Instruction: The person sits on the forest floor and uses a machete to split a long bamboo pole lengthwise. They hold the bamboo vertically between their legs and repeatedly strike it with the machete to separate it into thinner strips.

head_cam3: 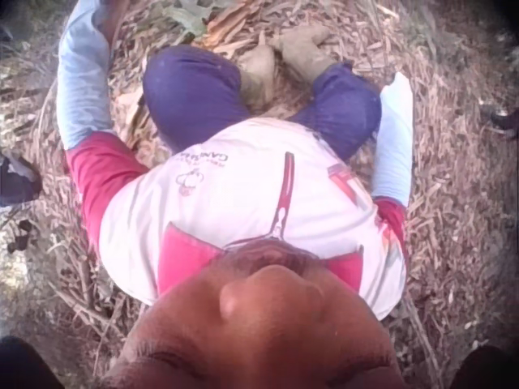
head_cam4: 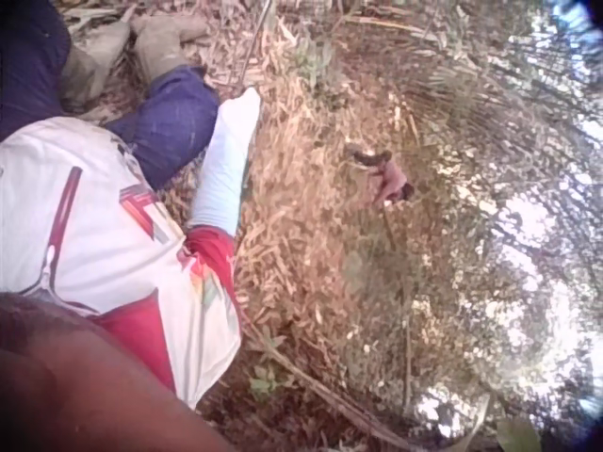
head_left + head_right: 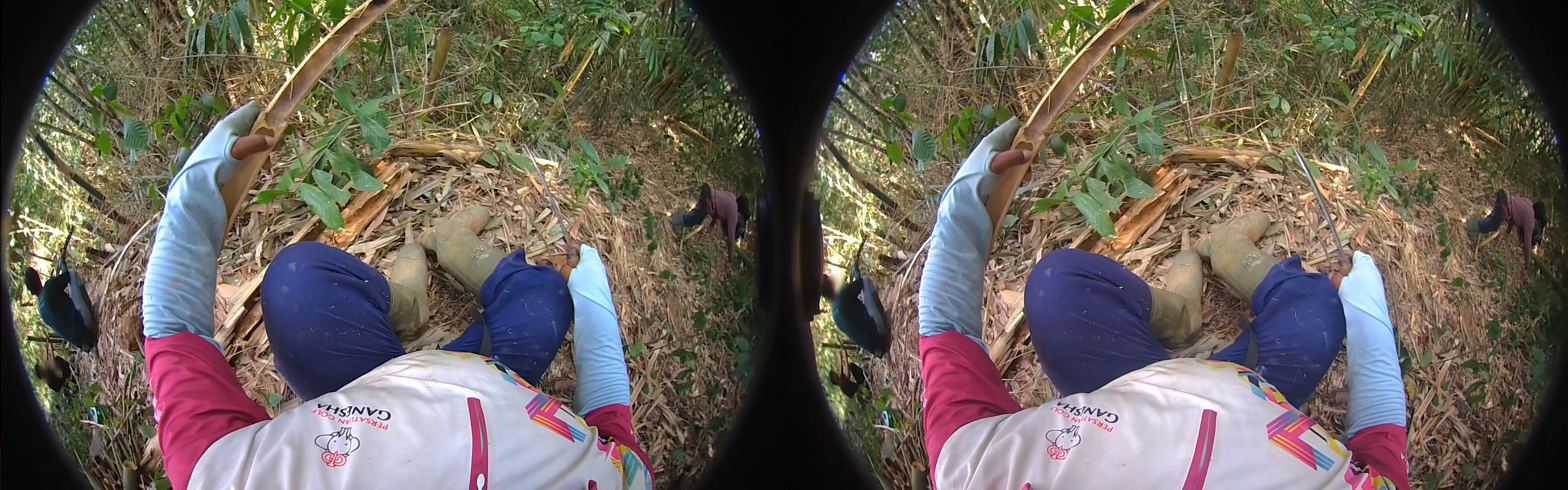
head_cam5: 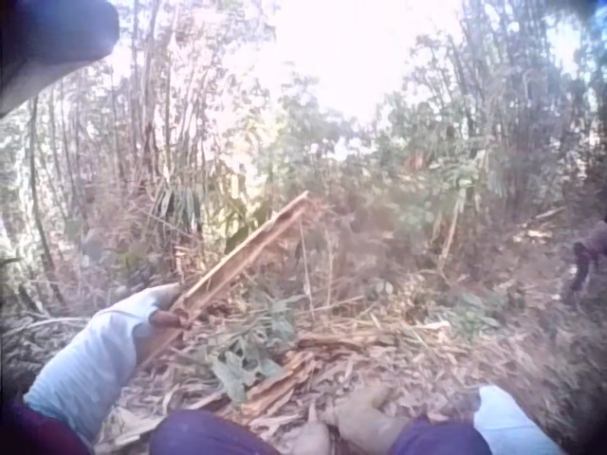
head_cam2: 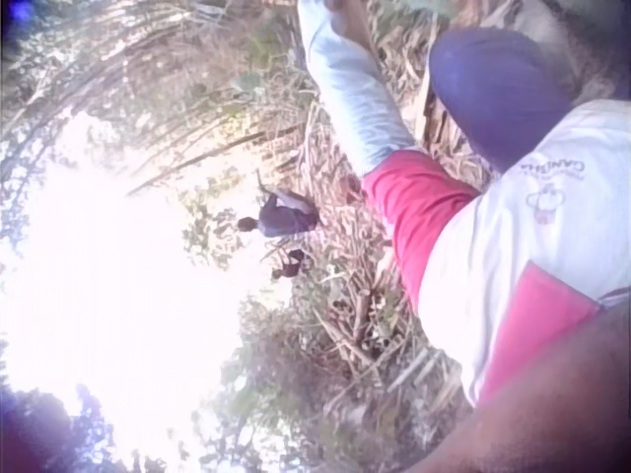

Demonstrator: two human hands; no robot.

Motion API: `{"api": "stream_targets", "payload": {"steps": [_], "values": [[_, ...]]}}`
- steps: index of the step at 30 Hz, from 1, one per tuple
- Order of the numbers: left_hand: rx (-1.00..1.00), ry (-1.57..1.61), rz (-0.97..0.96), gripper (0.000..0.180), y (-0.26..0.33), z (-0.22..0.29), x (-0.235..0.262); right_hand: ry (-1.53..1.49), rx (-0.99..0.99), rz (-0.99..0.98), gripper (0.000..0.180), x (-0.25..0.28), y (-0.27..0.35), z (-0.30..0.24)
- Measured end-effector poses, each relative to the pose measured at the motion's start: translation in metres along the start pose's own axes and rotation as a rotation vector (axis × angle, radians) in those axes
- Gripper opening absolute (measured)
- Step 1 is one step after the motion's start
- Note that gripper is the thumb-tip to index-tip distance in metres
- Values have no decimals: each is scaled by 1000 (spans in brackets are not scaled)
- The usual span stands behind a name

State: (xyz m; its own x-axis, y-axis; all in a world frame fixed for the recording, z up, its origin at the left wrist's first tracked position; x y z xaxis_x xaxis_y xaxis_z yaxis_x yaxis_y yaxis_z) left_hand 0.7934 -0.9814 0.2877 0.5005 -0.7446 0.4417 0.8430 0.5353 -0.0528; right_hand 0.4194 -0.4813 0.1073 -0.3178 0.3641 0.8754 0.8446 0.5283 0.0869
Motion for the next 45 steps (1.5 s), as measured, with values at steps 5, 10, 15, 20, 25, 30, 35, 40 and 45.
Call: {"api": "stream_targets", "payload": {"steps": [5, 10, 15, 20, 25, 30, 35, 40, 45], "values": [[-3, 89, 67, 85, 35, -14, 13, -173, 69, 70, 50, 13, -20, 20], [72, 155, 111, 67, 42, -29, 16, -460, 36, 123, 71, 17, -73, 22], [44, 186, 178, 63, 36, -42, 22, -215, 146, 137, 73, 35, -59, -59], [-131, 243, 226, 53, 30, -35, 15, -289, 251, 148, 71, 22, -39, -101], [-289, 287, 428, 43, 26, -28, 23, -345, 212, 66, 68, 0, -37, -141], [-267, 496, 479, 40, 10, -2, -2, -747, 393, -15, 84, -1, -10, -222], [-365, 764, 376, 57, -17, 7, -48, -702, 461, 149, 81, -10, -26, -221], [-270, 835, 256, 63, -28, 3, -98, -714, 321, 232, 77, -13, -24, -209], [-146, 996, 129, 64, -22, 5, -156, -675, 361, 220, 57, -3, -8, -206]]}}
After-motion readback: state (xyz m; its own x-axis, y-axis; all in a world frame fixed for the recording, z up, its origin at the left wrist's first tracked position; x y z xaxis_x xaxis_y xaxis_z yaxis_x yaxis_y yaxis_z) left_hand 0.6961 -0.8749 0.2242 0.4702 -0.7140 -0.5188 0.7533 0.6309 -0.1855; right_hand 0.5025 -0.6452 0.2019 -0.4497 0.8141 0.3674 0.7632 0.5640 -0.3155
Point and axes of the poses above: each hand's wrist, its own y-axis away from the middle knuckle, its own x-axis out of the back of the hand, z = x × y, the point moved 5 cm from there along -y, towards the middle knuckle, and after that the axes turned 8 degrees about y, right-handed, at the moved point
